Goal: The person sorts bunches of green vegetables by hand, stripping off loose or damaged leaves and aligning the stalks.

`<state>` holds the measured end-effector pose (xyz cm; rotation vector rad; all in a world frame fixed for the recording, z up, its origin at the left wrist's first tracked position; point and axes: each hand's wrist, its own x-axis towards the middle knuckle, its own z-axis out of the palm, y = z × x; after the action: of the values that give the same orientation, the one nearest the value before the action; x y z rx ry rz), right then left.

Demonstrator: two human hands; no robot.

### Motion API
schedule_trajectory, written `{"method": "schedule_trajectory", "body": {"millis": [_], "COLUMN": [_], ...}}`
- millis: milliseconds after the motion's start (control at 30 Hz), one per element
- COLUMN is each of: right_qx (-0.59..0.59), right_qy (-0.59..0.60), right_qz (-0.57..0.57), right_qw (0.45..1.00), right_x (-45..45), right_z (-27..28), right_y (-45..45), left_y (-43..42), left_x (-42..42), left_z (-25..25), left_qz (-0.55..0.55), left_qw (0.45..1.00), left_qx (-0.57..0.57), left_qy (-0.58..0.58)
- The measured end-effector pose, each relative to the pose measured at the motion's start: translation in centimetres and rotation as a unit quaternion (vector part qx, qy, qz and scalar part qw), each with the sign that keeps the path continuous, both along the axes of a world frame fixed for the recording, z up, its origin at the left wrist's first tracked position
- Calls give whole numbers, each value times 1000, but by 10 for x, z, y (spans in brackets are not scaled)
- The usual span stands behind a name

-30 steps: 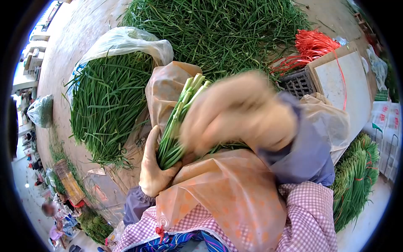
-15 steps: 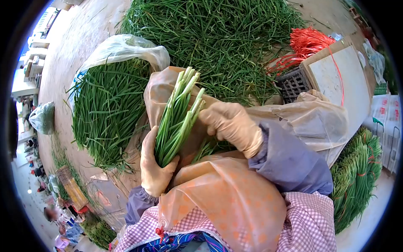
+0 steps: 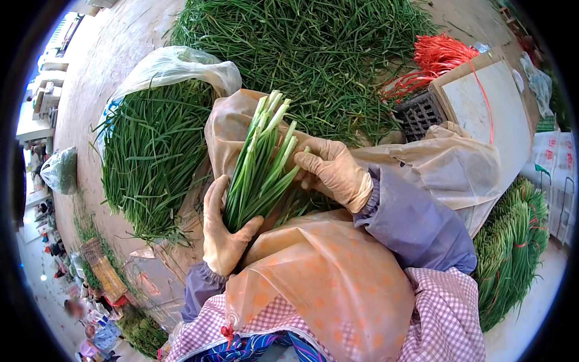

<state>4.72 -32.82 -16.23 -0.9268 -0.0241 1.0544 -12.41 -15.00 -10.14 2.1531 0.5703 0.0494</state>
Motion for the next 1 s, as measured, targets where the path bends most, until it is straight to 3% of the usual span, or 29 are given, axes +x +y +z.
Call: {"method": "schedule_trajectory", "body": {"millis": [33,67,100,133,233,333,433,500,600,633,700,833,867,900,933,967,1000], "right_qx": [0,-143,-161,-168,-165,-152,-78,-26,-20,84,12,57,-157,-360,-498,-443,-387], "right_qy": [-15,-198,-431,-637,-835,-876,-857,-811,-469,-199,-223,-212,-358,-479,-679,-695,-600], "right_qz": [4,-49,-59,-64,-28,65,90,49,-49,-107,-156,-335,-278,-201,-148,-144,-145], "right_qw": [1000,969,886,750,524,453,502,582,882,971,962,916,877,775,519,548,685], "right_x": [0,-2,6,17,11,3,8,15,7,9,42,113,116,119,104,86,61], "right_z": [-1,4,19,29,51,47,37,32,35,42,54,17,6,0,13,19,32], "right_y": [0,-4,-5,-5,9,26,31,30,19,20,4,-47,-62,-70,-68,-63,-53], "left_y": [0,-1,-1,-1,-2,-4,-5,-6,-2,-1,-1,0,-1,-2,-2,-3,-4], "left_x": [0,-1,-2,-3,-3,-1,-3,-4,-6,-7,-6,-7,-8,-7,-5,-4,-3], "left_z": [-1,-4,-6,-8,-11,-14,-17,-19,-32,-36,-35,-36,-35,-34,-33,-33,-33], "left_qz": [1,3,6,10,15,22,39,45,38,33,33,38,43,48,53,52,52], "left_qw": [1000,1000,1000,1000,999,998,997,996,994,993,993,993,993,993,992,993,993], "left_qx": [5,11,17,18,15,10,-8,-11,-5,-1,9,16,4,-8,-20,-17,-14], "left_qy": [-3,-5,-7,-15,-35,-54,-69,-79,-102,-112,-114,-111,-111,-111,-111,-109,-107]}}
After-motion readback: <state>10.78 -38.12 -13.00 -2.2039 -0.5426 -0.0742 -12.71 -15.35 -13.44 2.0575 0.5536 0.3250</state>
